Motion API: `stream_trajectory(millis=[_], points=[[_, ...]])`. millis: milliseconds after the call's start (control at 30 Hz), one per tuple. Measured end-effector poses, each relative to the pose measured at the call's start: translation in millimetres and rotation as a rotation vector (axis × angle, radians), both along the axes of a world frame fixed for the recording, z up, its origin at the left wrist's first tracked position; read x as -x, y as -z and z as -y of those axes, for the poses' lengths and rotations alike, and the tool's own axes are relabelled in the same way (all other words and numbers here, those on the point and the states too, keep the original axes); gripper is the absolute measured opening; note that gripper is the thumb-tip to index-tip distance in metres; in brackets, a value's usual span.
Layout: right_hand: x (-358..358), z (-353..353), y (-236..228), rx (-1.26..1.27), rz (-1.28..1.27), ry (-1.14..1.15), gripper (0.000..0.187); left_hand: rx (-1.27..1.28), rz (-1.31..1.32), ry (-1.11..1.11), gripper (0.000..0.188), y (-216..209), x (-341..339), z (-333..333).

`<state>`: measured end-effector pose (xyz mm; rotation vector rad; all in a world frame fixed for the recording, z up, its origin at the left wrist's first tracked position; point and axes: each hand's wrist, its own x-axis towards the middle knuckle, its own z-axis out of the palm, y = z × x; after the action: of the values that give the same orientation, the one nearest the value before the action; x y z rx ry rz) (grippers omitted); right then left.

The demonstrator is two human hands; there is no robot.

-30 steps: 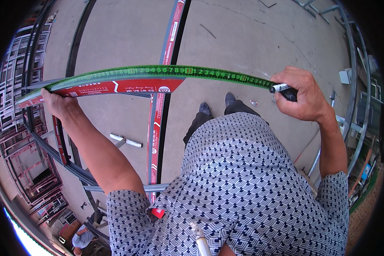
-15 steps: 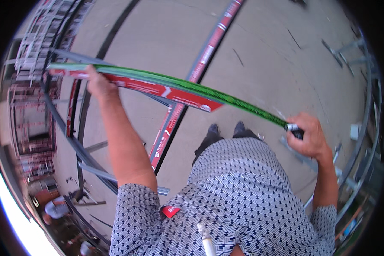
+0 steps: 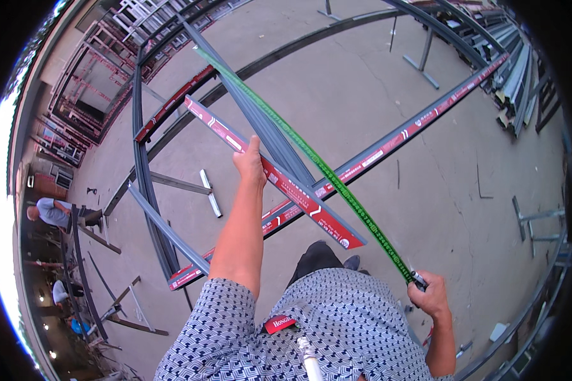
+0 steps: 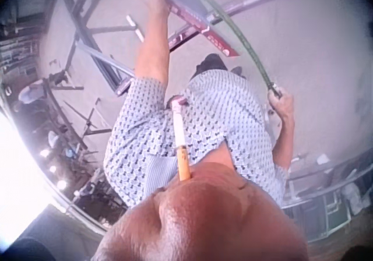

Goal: The person measures the dimensions of a large metal window frame using a green tape measure and a marker. They record the measurements on a piece of cardboard while standing in a workshop environment.

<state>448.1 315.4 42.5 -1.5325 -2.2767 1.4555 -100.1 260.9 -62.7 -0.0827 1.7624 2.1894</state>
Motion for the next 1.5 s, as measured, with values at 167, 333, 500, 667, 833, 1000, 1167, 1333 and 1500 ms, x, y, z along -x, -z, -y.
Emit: stream_trajectory(millis=[167,333,500,667,833,1000,1167,1333,1500], points=[[-5,4,10,0.094,-0.021,0.087,0.012,0.066,-0.025,0.038,0.028,4,18,7],[-1,17,-3,0.117,-0.023,0.191,0.012,0.088,-0.007,0.029,0.028,-7,40,-10],[9,30,-16,0.151,-0.003,0.242,0.012,0.083,-0.025,0.074,0.030,0,56,-17],[28,33,-32,0.146,-0.002,0.259,0.011,0.102,0.014,0.024,0.025,4,55,-16],[37,31,-40,0.142,-0.005,0.265,0.011,0.192,0.033,-0.001,0.034,34,65,5],[47,24,-45,0.167,0.015,0.277,0.011,0.258,0.077,0.050,0.036,30,76,22],[57,16,-52,0.192,0.036,0.271,0.010,0.408,0.010,0.012,0.049,41,80,30],[49,6,-47,0.176,0.050,0.221,0.012,0.392,0.051,0.095,0.048,45,88,55],[44,-33,-55,0.192,0.073,0.169,0.017,0.371,0.157,0.048,0.042,23,74,51]])
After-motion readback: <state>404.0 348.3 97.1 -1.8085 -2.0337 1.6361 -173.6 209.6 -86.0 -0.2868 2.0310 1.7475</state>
